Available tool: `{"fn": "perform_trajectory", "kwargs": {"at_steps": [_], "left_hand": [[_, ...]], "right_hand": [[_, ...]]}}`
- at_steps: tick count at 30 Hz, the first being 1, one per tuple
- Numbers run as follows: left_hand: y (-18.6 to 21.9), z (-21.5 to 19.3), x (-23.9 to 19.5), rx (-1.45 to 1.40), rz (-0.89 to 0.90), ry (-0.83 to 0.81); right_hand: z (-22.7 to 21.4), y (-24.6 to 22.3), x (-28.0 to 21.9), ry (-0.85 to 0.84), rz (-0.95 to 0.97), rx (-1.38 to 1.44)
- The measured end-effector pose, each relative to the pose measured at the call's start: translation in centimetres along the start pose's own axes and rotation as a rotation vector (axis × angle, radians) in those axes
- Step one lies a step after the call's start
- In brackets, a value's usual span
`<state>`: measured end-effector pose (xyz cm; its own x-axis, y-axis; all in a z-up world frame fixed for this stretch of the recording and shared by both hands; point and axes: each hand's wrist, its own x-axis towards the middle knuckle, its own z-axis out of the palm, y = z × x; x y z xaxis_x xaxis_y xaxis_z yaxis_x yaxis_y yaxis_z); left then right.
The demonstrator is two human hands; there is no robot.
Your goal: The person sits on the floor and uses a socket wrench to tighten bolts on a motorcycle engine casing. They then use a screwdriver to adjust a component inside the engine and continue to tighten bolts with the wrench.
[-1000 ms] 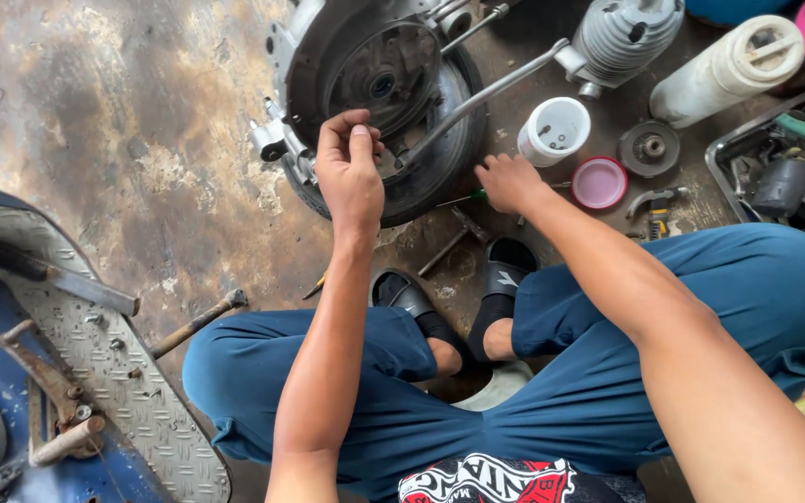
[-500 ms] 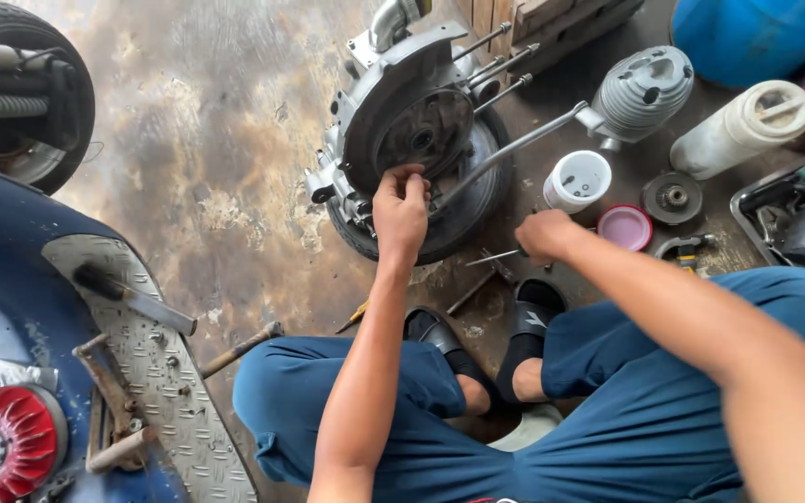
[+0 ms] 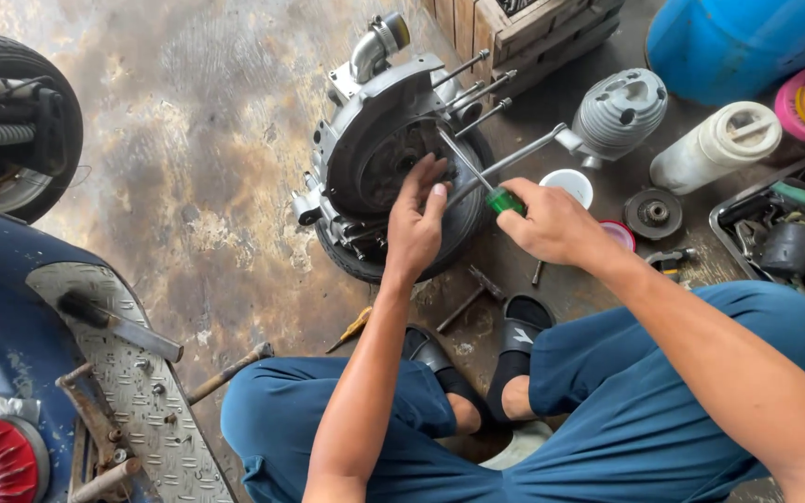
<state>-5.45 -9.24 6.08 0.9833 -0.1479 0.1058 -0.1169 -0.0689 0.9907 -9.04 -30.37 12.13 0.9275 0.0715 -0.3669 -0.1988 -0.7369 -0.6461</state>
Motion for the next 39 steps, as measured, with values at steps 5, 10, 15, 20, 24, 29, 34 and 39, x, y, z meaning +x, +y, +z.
{"fn": "perform_trajectory", "kwargs": {"at_steps": [5, 10, 15, 20, 24, 29, 34, 39], "left_hand": [[-1.5, 0.9, 0.2, 0.048, 0.03, -0.096], [-1.4, 1.1, 0.6, 0.068, 0.024, -0.139], [-2.0, 0.9, 0.8, 0.041, 0.026, -0.17], [-2.2, 0.8, 0.9, 0.016, 0.031, -0.168], [-2.1, 0.7, 0.8, 0.0, 0.032, -0.158], [-2.1, 0.5, 0.9, -0.013, 0.046, -0.164], [-2.6, 0.4, 0.8, -0.018, 0.045, -0.152], [-2.2, 0.3, 0.8, -0.023, 0.035, -0.149]], "right_hand": [[0.9, 0.1, 1.5, 0.054, -0.085, 0.037], [0.3, 0.1, 2.6, 0.107, -0.155, 0.045], [-0.2, -0.2, 2.9, 0.125, -0.205, 0.023], [-0.1, 0.0, 3.1, 0.132, -0.202, 0.017], [-0.1, 0.1, 3.1, 0.136, -0.195, 0.005], [-0.2, -0.3, 3.1, 0.138, -0.19, 0.006], [0.0, 0.0, 3.0, 0.146, -0.186, 0.008], [0.0, -0.1, 2.8, 0.154, -0.204, 0.013]]}}
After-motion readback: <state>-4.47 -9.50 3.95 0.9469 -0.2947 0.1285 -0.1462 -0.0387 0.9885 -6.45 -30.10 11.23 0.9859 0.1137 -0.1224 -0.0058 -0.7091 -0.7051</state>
